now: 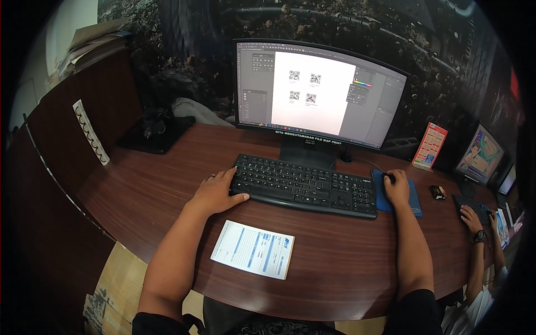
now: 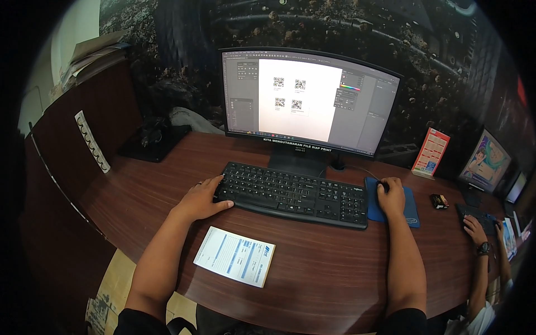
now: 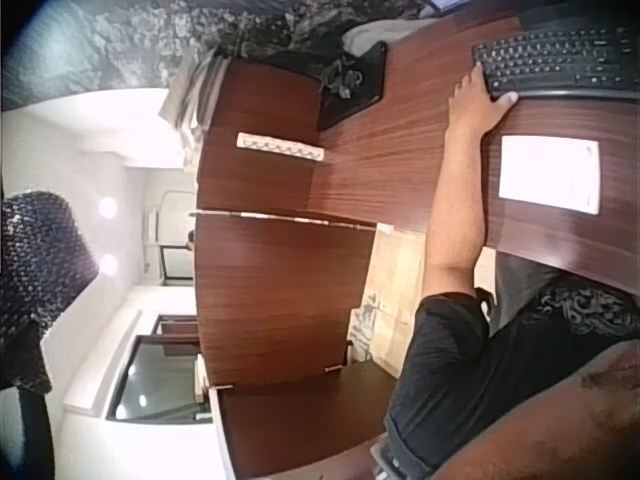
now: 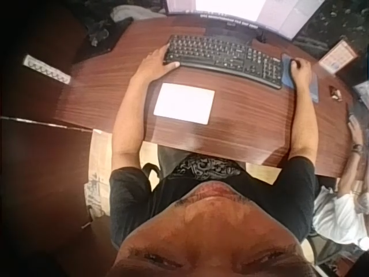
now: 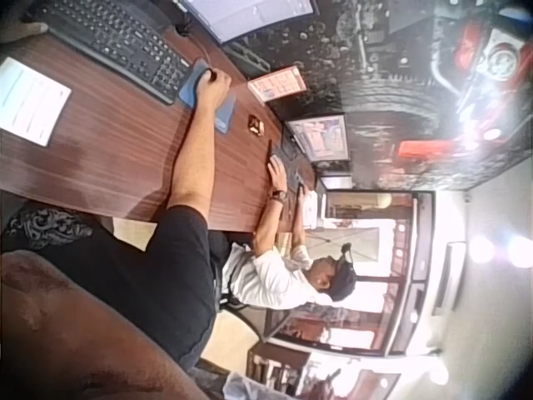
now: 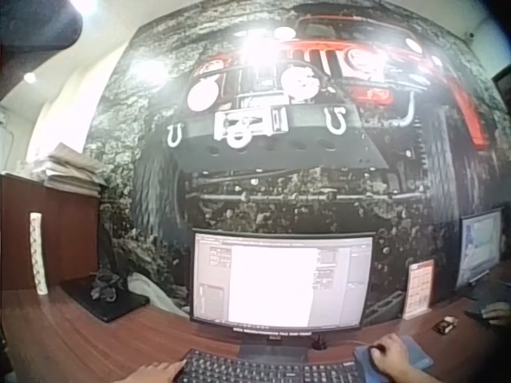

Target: The recorder uses a graphic design software on a computer to arrange QR codes and layouts.

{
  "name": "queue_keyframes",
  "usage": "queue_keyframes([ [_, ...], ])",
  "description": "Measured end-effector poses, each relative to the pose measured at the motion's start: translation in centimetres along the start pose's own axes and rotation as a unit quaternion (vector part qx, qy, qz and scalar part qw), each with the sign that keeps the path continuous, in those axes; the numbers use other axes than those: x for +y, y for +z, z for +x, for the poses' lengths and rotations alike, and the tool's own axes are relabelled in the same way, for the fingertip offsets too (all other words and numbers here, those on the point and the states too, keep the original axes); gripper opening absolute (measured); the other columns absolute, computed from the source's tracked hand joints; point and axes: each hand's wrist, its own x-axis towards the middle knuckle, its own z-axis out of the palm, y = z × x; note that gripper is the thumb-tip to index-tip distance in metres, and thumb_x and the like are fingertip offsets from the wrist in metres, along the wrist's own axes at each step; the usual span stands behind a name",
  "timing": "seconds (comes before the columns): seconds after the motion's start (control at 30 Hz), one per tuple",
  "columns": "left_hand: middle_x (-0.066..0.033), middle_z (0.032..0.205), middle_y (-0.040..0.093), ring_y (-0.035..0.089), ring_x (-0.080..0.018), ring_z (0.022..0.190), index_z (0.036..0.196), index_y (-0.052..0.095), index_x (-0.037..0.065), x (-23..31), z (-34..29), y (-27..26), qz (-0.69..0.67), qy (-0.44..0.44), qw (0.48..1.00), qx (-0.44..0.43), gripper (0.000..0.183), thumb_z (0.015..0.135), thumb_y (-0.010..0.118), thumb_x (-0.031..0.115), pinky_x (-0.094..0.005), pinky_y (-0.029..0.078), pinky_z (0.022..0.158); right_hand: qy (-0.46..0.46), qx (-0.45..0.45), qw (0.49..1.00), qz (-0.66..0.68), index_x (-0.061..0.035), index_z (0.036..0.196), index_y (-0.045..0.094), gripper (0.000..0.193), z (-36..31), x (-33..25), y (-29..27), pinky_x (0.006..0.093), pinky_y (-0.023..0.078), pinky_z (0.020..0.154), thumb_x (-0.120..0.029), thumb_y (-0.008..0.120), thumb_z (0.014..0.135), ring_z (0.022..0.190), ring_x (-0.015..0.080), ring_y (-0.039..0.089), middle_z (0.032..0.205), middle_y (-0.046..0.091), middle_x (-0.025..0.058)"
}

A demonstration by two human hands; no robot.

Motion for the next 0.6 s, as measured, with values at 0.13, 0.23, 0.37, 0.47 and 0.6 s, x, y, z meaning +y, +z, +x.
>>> queue_keyframes([
  [0.13, -0.0245, 0.15, 0.05, 0.049, -0.0442, 0.138, 0.155, 0.038, 0.003, 0.0, 0.0, 0.0, 0.006, 0.0, 1.0, 0.0, 0.099, 0.085, 0.07, 0.064, -0.05, 0.04, 0.116, -0.011, 0.0, 1.0, 0.005, -0.006, 0.104, 0.072, 0.02, 0.2, 0.5, 0.2, 0.044, 0.052, 0.092, -0.017, 0.071, 0.088, 0.107, 0.035, 0.065, 0.114, 0.065, 0.0132],
  [0.23, -0.024, 0.15, 0.05, 0.049, -0.0437, 0.138, 0.155, 0.038, 0.004, 0.0, 0.0, 0.0, 0.008, 0.001, 1.0, 0.0, 0.098, 0.085, 0.07, 0.064, -0.0497, 0.04, 0.116, -0.019, 0.006, 1.0, 0.011, -0.0055, 0.104, 0.073, 0.02, 0.2, 0.8, 0.4, 0.0441, 0.052, 0.092, -0.017, 0.071, 0.087, 0.106, 0.0354, 0.065, 0.113, 0.065, 0.0136],
  [0.37, -0.0232, 0.151, 0.05, 0.049, -0.0429, 0.139, 0.156, 0.038, 0.004, 0.1, 0.0, 0.0, 0.012, 0.0, 1.0, -0.001, 0.098, 0.085, 0.069, 0.065, -0.0493, 0.04, 0.116, -0.023, 0.008, 1.0, 0.009, -0.0049, 0.104, 0.073, 0.021, 0.2, 1.0, 0.5, 0.0439, 0.052, 0.092, -0.017, 0.071, 0.087, 0.106, 0.0356, 0.066, 0.113, 0.066, 0.0139],
  [0.47, -0.0233, 0.151, 0.05, 0.049, -0.0426, 0.139, 0.156, 0.038, 0.005, 0.4, -0.1, -0.4, 0.01, -0.008, 1.0, -0.012, 0.097, 0.086, 0.069, 0.064, -0.0492, 0.04, 0.116, -0.016, 0.0, 1.0, 0.009, -0.0045, 0.104, 0.073, 0.021, 0.3, 1.1, 0.5, 0.0435, 0.052, 0.092, -0.018, 0.072, 0.087, 0.106, 0.0351, 0.066, 0.114, 0.066, 0.014],
  [0.6, -0.0233, 0.151, 0.05, 0.049, -0.0424, 0.139, 0.156, 0.038, 0.004, -0.1, 0.0, 0.0, 0.005, 0.001, 1.0, -0.005, 0.097, 0.086, 0.07, 0.064, -0.0493, 0.04, 0.116, -0.016, 0.001, 1.0, 0.012, -0.0042, 0.103, 0.074, 0.021, 0.4, 0.9, 0.5, 0.043, 0.052, 0.093, -0.018, 0.072, 0.087, 0.106, 0.0344, 0.066, 0.114, 0.066, 0.0138],
])
